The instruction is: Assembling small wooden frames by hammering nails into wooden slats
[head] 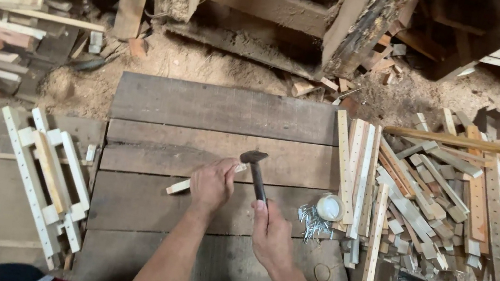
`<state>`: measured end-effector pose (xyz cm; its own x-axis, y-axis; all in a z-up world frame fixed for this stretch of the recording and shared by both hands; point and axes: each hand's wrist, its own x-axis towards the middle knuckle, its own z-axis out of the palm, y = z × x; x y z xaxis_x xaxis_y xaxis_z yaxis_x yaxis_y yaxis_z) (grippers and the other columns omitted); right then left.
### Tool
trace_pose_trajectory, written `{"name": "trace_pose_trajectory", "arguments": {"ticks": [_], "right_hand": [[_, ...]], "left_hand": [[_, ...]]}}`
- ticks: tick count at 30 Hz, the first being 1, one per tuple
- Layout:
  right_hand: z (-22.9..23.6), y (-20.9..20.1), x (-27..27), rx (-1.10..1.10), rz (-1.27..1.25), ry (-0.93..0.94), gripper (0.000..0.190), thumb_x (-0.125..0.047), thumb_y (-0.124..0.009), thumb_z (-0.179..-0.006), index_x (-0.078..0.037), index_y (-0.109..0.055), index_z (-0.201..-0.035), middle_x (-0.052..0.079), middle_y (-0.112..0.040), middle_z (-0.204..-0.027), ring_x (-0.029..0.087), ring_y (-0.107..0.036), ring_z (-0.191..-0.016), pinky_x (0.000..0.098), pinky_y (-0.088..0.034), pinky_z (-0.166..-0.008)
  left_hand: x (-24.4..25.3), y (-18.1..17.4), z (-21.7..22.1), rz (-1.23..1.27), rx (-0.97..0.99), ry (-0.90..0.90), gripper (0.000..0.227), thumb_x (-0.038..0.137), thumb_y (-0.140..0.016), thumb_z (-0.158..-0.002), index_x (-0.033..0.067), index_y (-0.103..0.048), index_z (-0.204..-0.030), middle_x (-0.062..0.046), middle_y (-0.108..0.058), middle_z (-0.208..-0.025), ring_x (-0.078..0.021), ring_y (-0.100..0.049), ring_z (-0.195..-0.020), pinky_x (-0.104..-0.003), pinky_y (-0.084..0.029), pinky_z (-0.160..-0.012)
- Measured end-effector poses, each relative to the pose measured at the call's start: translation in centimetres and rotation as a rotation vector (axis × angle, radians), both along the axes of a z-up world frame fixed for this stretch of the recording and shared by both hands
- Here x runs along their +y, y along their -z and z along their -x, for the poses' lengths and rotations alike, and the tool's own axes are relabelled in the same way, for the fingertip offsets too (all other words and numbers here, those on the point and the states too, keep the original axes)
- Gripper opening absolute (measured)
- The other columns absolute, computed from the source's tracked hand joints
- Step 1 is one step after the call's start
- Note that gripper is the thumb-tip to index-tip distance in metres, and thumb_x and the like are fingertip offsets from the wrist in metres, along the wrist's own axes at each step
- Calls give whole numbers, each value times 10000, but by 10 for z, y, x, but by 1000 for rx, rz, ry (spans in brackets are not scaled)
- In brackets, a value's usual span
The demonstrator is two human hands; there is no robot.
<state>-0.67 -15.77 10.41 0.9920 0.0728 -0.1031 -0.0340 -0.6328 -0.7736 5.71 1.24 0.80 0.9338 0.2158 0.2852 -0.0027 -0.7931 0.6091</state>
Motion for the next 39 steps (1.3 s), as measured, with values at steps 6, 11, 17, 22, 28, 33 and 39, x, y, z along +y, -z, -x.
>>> {"name": "trace_pose_trajectory", "arguments": {"ticks": [6,11,17,22,28,33,39], "right_hand": [[-9,6,2,147,56,-3,441,-455,-402,-1030,-129,-658,-882,29,-658,-654,236,-670,-615,408,-478,-619],[4,8,0,-143,-98,29,423,-432,-418,-1028,-133,-717,-1045,-21,-656,-607,125,-574,-455,334,-419,-441],[-13,13,3,52,67,-47,428,-448,-420,-1025,-130,-684,-914,66,-722,-734,321,-727,-747,449,-512,-718],[-2,23,0,-246,-45,-43,458,-450,-379,-1039,-116,-692,-1019,-37,-598,-590,149,-607,-471,341,-426,-429],[-22,25,4,38,34,-38,469,-389,-455,-1077,-49,-645,-817,110,-586,-551,181,-497,-479,336,-397,-435],[-5,28,9,-14,146,-65,437,-347,-449,-1090,-48,-638,-835,130,-617,-579,181,-560,-506,329,-434,-452],[-21,15,7,27,56,1,484,-423,-418,-1091,-93,-612,-796,81,-603,-557,165,-535,-464,310,-427,-427]], "left_hand": [[3,9,-4,-3,60,18,229,243,-587,-940,237,-762,-1088,-40,-771,-827,-340,-694,-610,-470,-531,-529],[5,-13,2,121,166,39,233,269,-499,-966,226,-654,-1135,-54,-672,-697,-318,-625,-582,-471,-457,-531],[5,-7,-1,88,206,8,264,156,-574,-922,240,-560,-1172,-40,-686,-714,-334,-667,-609,-498,-522,-580],[5,-30,6,140,276,16,261,230,-508,-968,255,-579,-1218,-49,-728,-774,-348,-678,-691,-515,-484,-614],[6,-29,-1,56,445,-12,282,317,-501,-967,293,-526,-1247,-100,-788,-984,-340,-751,-971,-492,-562,-874],[2,-54,4,82,486,-21,272,375,-422,-1016,295,-566,-1233,-128,-776,-967,-375,-738,-997,-513,-543,-903],[4,-43,1,78,450,-12,268,338,-435,-989,267,-549,-1221,-130,-785,-944,-395,-747,-948,-527,-549,-853]]}}
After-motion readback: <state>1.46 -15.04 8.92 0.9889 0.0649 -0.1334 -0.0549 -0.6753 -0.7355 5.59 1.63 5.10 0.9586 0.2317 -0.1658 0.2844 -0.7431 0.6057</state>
